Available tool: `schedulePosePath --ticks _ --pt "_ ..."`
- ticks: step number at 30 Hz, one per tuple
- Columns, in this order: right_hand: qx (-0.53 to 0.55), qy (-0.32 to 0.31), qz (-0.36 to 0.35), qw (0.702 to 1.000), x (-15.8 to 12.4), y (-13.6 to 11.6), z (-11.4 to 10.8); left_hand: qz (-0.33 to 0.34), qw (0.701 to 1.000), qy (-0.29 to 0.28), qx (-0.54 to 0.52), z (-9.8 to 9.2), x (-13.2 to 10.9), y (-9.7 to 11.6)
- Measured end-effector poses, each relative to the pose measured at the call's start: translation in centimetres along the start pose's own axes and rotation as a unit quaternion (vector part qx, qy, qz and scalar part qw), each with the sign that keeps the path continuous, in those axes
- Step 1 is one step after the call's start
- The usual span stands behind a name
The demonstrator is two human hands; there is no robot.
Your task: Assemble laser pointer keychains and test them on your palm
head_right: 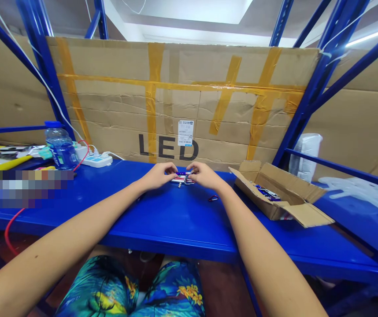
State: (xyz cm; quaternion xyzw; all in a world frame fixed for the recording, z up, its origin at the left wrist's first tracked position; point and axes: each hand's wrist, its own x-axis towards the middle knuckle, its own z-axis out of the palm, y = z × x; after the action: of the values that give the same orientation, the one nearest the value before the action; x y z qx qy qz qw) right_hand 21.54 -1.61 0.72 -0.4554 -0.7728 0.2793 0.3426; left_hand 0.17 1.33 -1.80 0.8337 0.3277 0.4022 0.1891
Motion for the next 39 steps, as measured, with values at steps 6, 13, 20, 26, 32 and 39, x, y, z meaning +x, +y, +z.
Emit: schedulePosePath --ticks 6,13,20,26,32,39 --pt "0.033 0.059 -0.001 0.998 1.0 1.8 0.0 -0.015 0.999 0.025 0.018 -0.5 1.0 -0.6" --pt "-0.046 0.121 -0.008 0.992 5.0 5.6 0.2 -0.024 0.996 0.000 0.090 -1.3 5.1 -2.9" --pt "-0.243 0.112 -0.021 0.963 7.5 7.0 0.2 -0.071 0.991 -0.018 0.111 -0.4 8.0 -6.4" --pt "-0.334 0.079 -0.008 0.939 8.2 8.1 0.4 -0.117 0.989 -0.040 0.086 0.4 8.8 -7.2" --pt "-0.361 0.054 0.015 0.931 8.4 8.4 0.9 -0.146 0.984 -0.066 0.077 0.6 8.7 -7.7" --pt "-0.355 0.038 0.018 0.934 7.9 7.8 1.2 -0.180 0.975 -0.092 0.089 0.4 8.2 -7.5"
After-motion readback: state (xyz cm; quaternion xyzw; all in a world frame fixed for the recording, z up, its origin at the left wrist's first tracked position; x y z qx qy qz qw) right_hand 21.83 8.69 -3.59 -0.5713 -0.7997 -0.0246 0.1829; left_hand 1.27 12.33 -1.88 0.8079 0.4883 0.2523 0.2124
